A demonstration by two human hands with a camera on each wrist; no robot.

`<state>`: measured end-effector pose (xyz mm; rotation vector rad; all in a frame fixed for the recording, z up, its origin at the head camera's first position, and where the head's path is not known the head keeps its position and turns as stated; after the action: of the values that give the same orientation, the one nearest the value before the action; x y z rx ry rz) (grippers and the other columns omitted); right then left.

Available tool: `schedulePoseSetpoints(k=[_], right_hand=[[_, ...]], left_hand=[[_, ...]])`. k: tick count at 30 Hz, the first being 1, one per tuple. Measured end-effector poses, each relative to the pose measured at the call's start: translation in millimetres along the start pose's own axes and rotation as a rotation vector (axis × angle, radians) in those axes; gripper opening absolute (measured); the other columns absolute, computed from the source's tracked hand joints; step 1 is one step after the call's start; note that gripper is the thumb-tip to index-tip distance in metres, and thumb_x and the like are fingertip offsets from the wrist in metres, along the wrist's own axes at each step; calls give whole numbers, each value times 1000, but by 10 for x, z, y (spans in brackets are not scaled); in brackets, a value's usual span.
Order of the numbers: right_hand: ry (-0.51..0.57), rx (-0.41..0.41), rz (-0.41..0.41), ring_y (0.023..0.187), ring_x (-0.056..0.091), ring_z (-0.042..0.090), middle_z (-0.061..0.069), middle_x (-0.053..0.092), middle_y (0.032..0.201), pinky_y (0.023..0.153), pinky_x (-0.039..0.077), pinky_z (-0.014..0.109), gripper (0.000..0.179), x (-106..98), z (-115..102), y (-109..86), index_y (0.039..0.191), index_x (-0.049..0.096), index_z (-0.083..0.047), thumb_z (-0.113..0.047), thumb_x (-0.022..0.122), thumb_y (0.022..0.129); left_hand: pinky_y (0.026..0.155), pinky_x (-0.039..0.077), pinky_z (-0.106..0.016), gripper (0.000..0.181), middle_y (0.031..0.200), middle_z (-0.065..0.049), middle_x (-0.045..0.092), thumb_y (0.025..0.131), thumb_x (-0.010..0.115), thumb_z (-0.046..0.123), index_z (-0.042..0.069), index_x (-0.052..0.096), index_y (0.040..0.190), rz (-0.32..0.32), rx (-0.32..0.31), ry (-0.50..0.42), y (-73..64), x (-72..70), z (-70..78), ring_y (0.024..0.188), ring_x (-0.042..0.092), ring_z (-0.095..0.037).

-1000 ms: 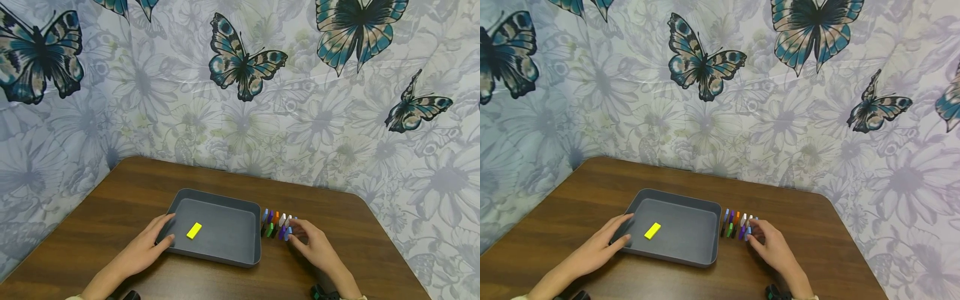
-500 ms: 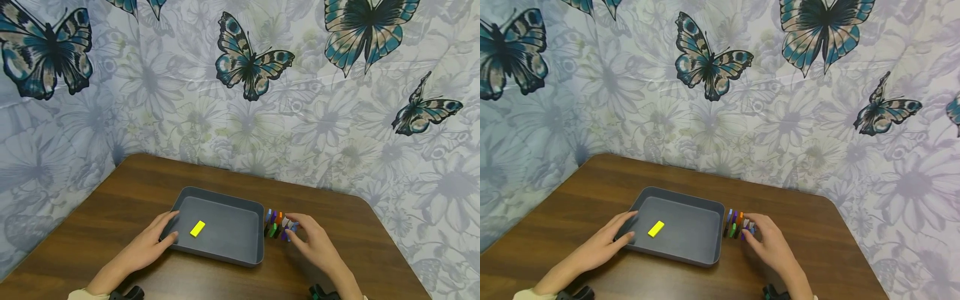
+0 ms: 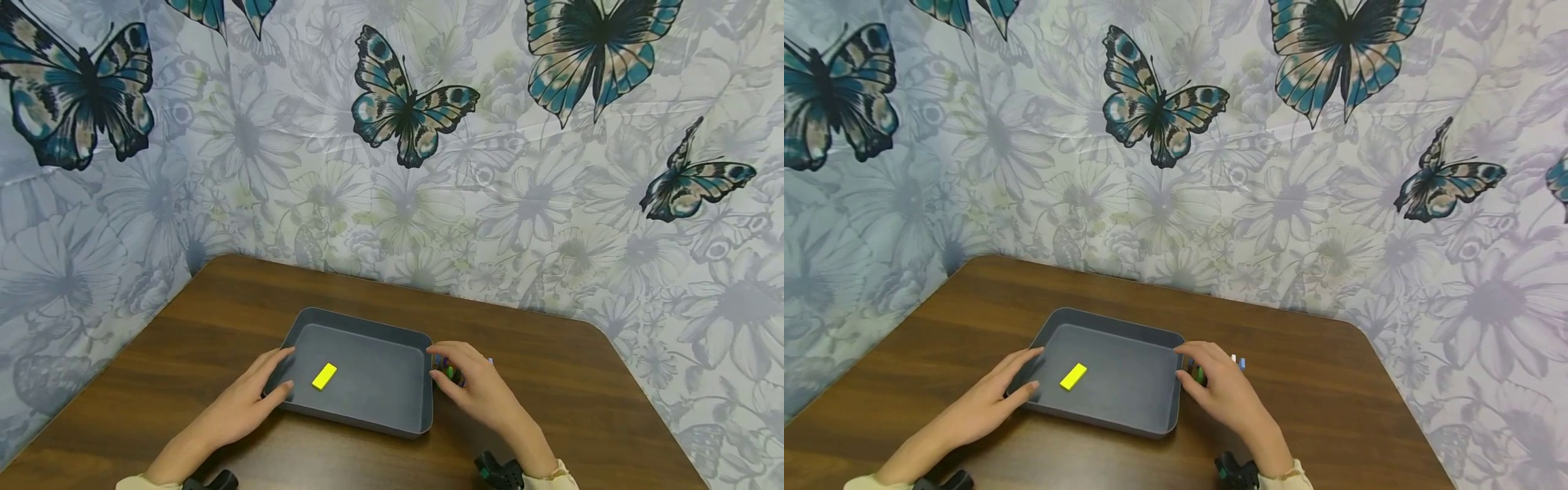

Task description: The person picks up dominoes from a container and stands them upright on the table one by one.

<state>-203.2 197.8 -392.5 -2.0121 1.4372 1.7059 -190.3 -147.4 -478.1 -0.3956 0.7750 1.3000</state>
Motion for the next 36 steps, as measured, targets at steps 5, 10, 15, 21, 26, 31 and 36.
schedulePoseSetpoints(k=[5, 10, 15, 21, 26, 31, 36], right_hand=[[-11, -30, -40, 114, 53, 2, -16, 59, 124, 86, 50, 26, 34, 137, -105, 116, 127, 56, -32, -30, 64, 94], [-6, -49, -76, 116, 53, 2, -16, 57, 126, 89, 50, 27, 34, 296, -198, 230, 127, 57, -30, -31, 63, 94], [23, -57, -126, 120, 51, 3, -14, 56, 129, 94, 49, 28, 34, 448, -312, 373, 128, 57, -28, -31, 62, 95], [68, -92, -175, 119, 52, 8, -10, 56, 130, 91, 51, 26, 34, 623, -456, 500, 129, 57, -25, -34, 58, 97], [68, -122, -208, 110, 60, 12, -6, 62, 124, 88, 51, 25, 33, 767, -568, 571, 127, 59, -21, -35, 57, 97], [76, -138, -243, 107, 61, 14, -3, 64, 121, 88, 50, 24, 35, 914, -659, 633, 126, 61, -17, -34, 59, 97], [73, -139, -284, 110, 60, 12, -3, 64, 122, 90, 49, 25, 35, 1037, -726, 693, 126, 61, -16, -33, 60, 96]], left_hand=[[101, 38, -58, 59, 151, -6, 34, 99, 48, 46, 20, 32, 150, 3, -1, 2, 2, 1, -8, 137, 39, -32], [101, 38, -59, 59, 152, -7, 34, 99, 47, 47, 20, 32, 150, -11, -8, -9, -5, 24, -18, 137, 38, -33], [102, 37, -58, 59, 151, -7, 34, 100, 47, 45, 19, 32, 150, -10, -2, -5, -4, 24, -20, 137, 38, -33], [101, 38, -58, 59, 151, -6, 33, 100, 47, 45, 19, 32, 150, -15, 2, -11, 2, 17, -22, 136, 38, -32], [101, 39, -58, 58, 151, -6, 33, 100, 47, 45, 19, 31, 150, -20, -2, -14, 4, 15, -25, 136, 39, -32], [101, 39, -58, 58, 151, -6, 34, 100, 47, 45, 19, 32, 150, -21, 1, -10, 3, 13, -14, 136, 39, -32], [100, 39, -58, 57, 150, -7, 35, 100, 48, 44, 17, 33, 149, -11, 13, -13, 3, 1, 8, 135, 40, -33]])
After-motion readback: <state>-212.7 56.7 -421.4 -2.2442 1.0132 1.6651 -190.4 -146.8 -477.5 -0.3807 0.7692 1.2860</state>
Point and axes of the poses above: each hand's wrist, its own y-axis towards the middle knuckle, its own x-axis out of the palm, z = x × y, the point moved 7 cm from there along y, towards the middle knuckle
